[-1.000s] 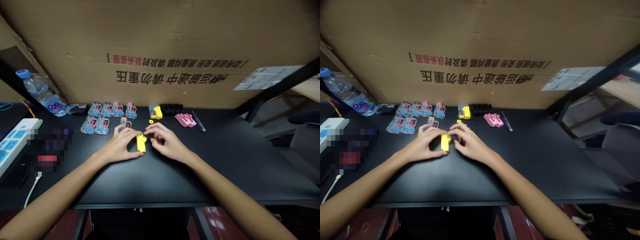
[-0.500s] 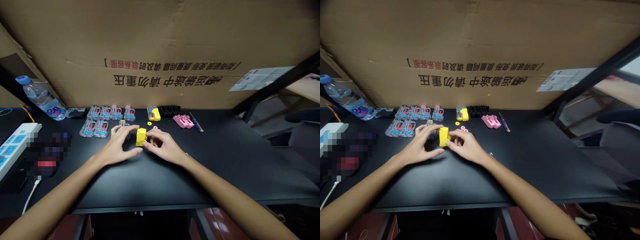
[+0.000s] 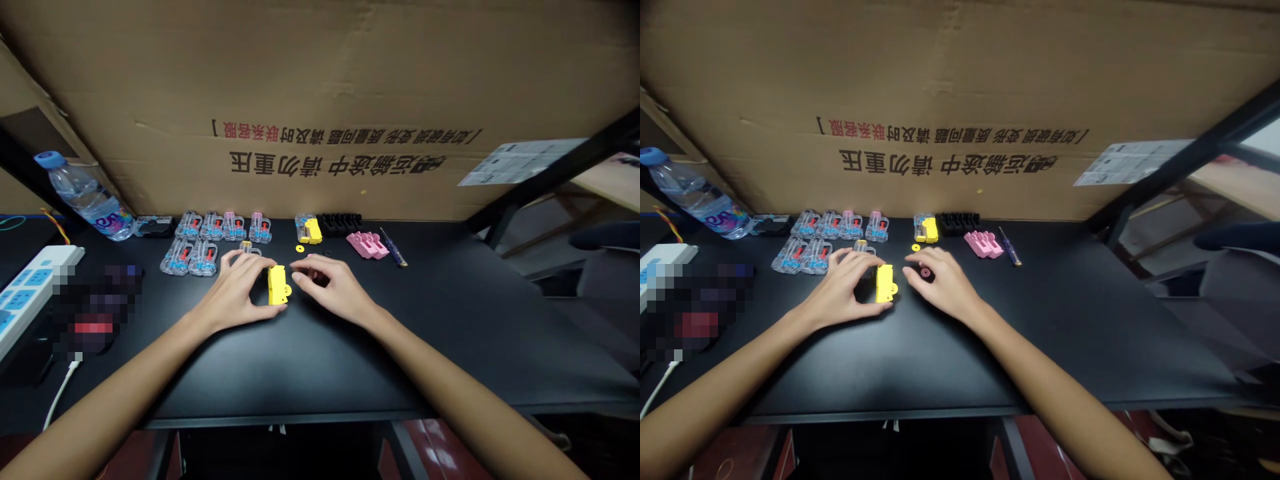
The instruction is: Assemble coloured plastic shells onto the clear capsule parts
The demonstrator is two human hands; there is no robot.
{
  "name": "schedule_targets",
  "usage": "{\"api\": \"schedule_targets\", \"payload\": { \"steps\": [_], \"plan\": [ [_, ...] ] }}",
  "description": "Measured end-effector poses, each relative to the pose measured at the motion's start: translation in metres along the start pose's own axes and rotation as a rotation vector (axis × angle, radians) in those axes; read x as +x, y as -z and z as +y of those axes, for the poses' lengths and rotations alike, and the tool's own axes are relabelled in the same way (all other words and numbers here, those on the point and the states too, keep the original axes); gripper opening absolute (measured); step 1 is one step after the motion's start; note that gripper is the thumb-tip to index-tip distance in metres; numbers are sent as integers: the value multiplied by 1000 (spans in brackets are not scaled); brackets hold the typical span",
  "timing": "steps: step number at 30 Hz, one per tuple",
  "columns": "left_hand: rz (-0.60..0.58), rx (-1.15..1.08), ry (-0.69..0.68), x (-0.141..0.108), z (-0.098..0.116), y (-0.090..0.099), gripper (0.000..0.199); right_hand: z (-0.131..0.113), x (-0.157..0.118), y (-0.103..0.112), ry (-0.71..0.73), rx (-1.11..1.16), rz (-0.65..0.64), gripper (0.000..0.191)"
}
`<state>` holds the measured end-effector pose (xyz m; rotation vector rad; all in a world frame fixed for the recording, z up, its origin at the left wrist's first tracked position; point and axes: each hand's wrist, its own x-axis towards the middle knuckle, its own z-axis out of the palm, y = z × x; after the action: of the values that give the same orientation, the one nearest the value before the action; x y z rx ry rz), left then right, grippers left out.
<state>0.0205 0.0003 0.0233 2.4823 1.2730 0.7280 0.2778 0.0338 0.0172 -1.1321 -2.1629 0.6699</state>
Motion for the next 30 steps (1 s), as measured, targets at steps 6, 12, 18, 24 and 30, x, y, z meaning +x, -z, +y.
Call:
{"api": "schedule_targets", "payload": {
  "steps": [6, 12, 18, 24, 30],
  "plan": [
    [-29, 89, 19, 0, -3, -4, 64, 10, 7, 6, 107, -396, 6, 37],
    [-68, 108, 2, -2, -7, -6, 83, 5, 2, 0, 208, -422, -44, 27],
    [-95, 75, 4, -2, -8, -7, 70, 4, -1, -2, 277, -483, -74, 28],
    [-89, 53, -1, -2, -10, -8, 69, 2, -1, -3, 372, -498, -117, 26],
    [-72, 31, 2, -3, -9, -8, 61, 3, -4, -5, 433, -512, -139, 25]
  ]
}}
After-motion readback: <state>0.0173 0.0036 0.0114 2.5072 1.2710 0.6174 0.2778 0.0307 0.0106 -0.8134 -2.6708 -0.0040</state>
